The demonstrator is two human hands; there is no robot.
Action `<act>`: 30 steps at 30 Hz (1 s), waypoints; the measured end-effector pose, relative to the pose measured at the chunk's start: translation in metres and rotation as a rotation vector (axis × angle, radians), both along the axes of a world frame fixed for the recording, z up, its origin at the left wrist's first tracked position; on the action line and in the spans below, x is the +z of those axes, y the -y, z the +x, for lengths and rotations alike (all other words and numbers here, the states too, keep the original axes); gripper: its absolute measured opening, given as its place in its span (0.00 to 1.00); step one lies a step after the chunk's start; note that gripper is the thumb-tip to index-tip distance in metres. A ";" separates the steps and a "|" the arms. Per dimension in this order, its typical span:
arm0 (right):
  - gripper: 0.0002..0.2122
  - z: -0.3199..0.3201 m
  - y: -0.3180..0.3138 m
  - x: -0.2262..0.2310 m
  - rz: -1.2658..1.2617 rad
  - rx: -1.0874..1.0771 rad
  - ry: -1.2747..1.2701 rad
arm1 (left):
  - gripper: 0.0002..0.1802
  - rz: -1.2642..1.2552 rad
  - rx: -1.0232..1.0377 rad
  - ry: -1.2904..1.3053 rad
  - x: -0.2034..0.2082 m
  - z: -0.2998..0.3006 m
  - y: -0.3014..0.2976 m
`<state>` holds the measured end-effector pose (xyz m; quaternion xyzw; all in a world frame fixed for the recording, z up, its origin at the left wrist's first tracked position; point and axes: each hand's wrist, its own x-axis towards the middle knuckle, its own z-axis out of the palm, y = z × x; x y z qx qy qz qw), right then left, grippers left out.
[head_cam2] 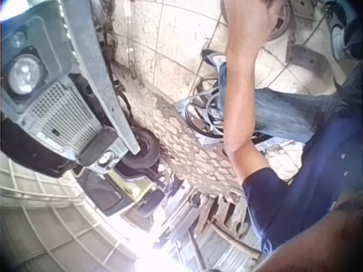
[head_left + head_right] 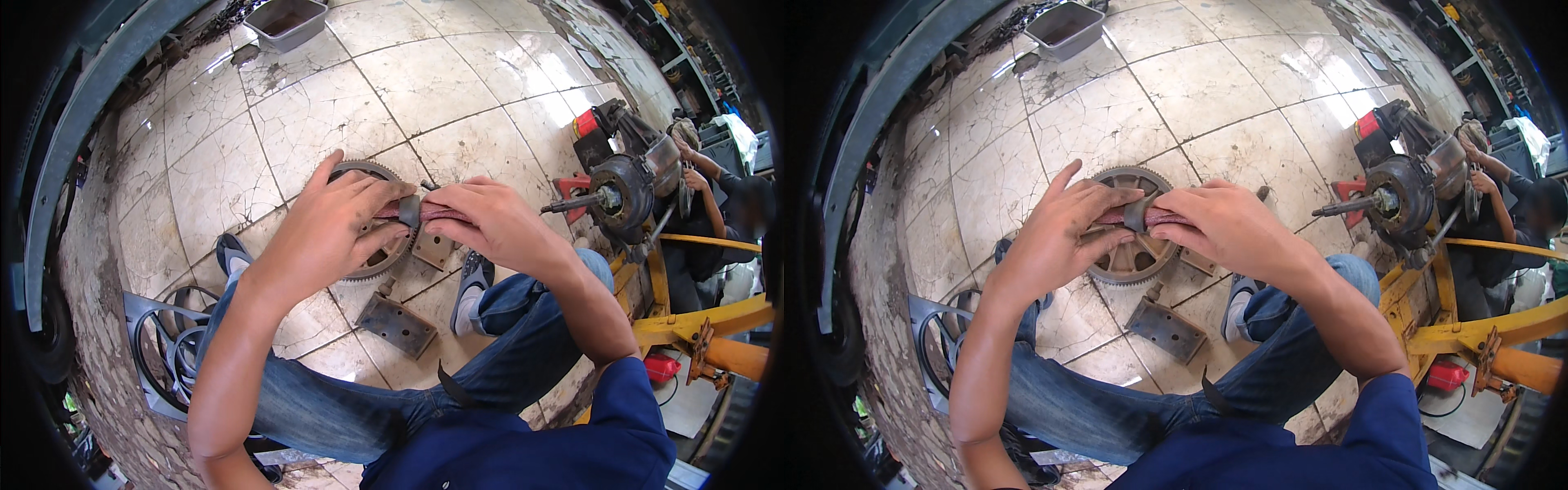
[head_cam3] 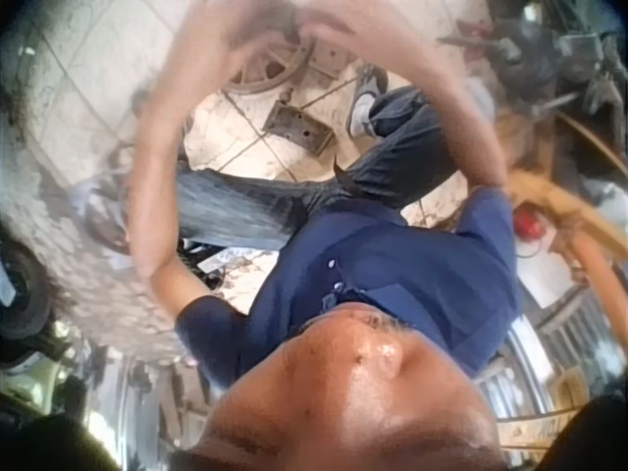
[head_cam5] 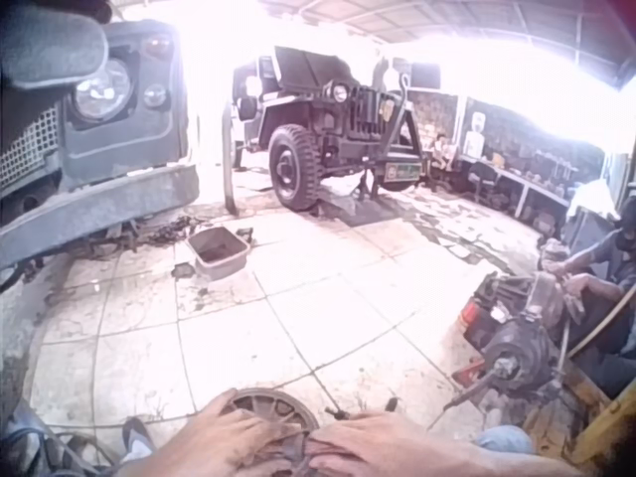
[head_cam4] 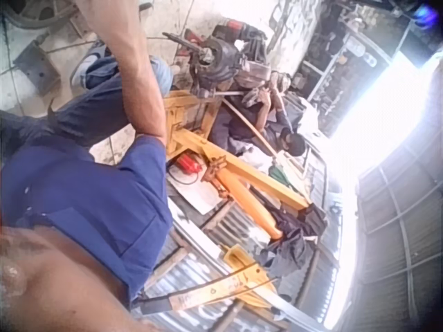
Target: The person sits on the floor and uses a sanding block to smooth a small cylindrical metal part. They repeatedly rub the part against the sanding block, rotate it, and inspect the surface. A larger gear-like metal part rests nearby on the floor.
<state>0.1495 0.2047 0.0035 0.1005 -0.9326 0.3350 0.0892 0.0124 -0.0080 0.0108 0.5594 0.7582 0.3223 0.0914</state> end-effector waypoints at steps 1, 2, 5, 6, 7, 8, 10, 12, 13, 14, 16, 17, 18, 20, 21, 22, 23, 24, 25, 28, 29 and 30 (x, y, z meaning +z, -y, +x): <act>0.10 -0.001 0.000 -0.002 0.115 0.016 -0.086 | 0.25 -0.021 -0.019 0.002 -0.001 -0.001 0.000; 0.10 0.000 0.001 -0.003 0.119 0.023 -0.076 | 0.25 0.008 -0.034 -0.005 -0.001 0.000 0.000; 0.11 0.000 0.001 0.003 0.045 0.003 0.029 | 0.25 0.056 -0.066 -0.051 -0.003 0.002 0.000; 0.11 0.001 0.001 0.008 -0.044 -0.007 0.109 | 0.25 0.049 -0.073 -0.084 -0.003 0.003 0.000; 0.11 0.002 0.002 0.012 -0.123 -0.027 0.237 | 0.25 0.043 -0.081 -0.117 -0.002 0.005 0.000; 0.11 0.002 0.000 0.018 -0.224 -0.043 0.388 | 0.24 0.046 -0.091 -0.142 -0.002 0.007 -0.001; 0.12 0.003 -0.003 0.026 -0.424 -0.086 0.757 | 0.24 0.046 -0.112 -0.195 -0.001 0.009 -0.001; 0.12 0.004 -0.004 0.029 -0.442 -0.047 0.723 | 0.24 0.061 -0.093 -0.176 0.000 0.009 -0.001; 0.13 0.004 -0.004 0.029 -0.471 -0.012 0.662 | 0.23 0.068 -0.087 -0.168 0.000 0.009 -0.001; 0.13 0.004 -0.005 0.027 -0.345 -0.037 0.541 | 0.23 0.051 -0.060 -0.128 0.000 0.007 0.000; 0.15 0.005 -0.005 0.024 -0.119 -0.050 0.276 | 0.23 0.010 0.000 -0.047 -0.001 0.005 0.000; 0.15 0.005 -0.006 0.022 -0.128 -0.054 0.227 | 0.23 0.014 0.011 0.002 -0.001 0.005 0.001; 0.14 0.004 -0.008 0.021 -0.132 -0.052 0.214 | 0.23 0.018 0.028 0.051 -0.003 0.004 0.000; 0.14 0.004 -0.010 0.021 -0.091 -0.048 0.175 | 0.22 0.032 0.041 0.091 -0.005 0.004 -0.001; 0.14 0.004 -0.010 0.021 -0.048 -0.044 0.147 | 0.22 0.042 0.038 0.080 -0.005 0.005 -0.001; 0.13 0.005 -0.010 0.022 -0.010 -0.038 0.119 | 0.21 0.035 0.031 0.076 -0.006 0.006 -0.001; 0.13 0.006 -0.010 0.023 -0.034 -0.053 0.169 | 0.22 0.051 0.022 0.028 -0.006 0.006 -0.002; 0.12 0.007 -0.010 0.025 -0.061 -0.065 0.219 | 0.22 0.051 0.009 -0.015 -0.005 0.007 -0.002; 0.11 0.008 -0.009 0.026 -0.087 -0.077 0.267 | 0.22 0.053 0.002 -0.053 -0.004 0.008 -0.002; 0.10 0.008 -0.008 0.027 -0.378 -0.123 0.449 | 0.22 0.076 -0.017 -0.161 -0.002 0.009 -0.002; 0.10 0.008 -0.008 0.027 -0.462 -0.151 0.524 | 0.22 0.077 -0.019 -0.188 -0.001 0.010 -0.002; 0.10 0.007 -0.008 0.026 -0.544 -0.162 0.578 | 0.21 0.079 -0.020 -0.217 -0.001 0.010 -0.002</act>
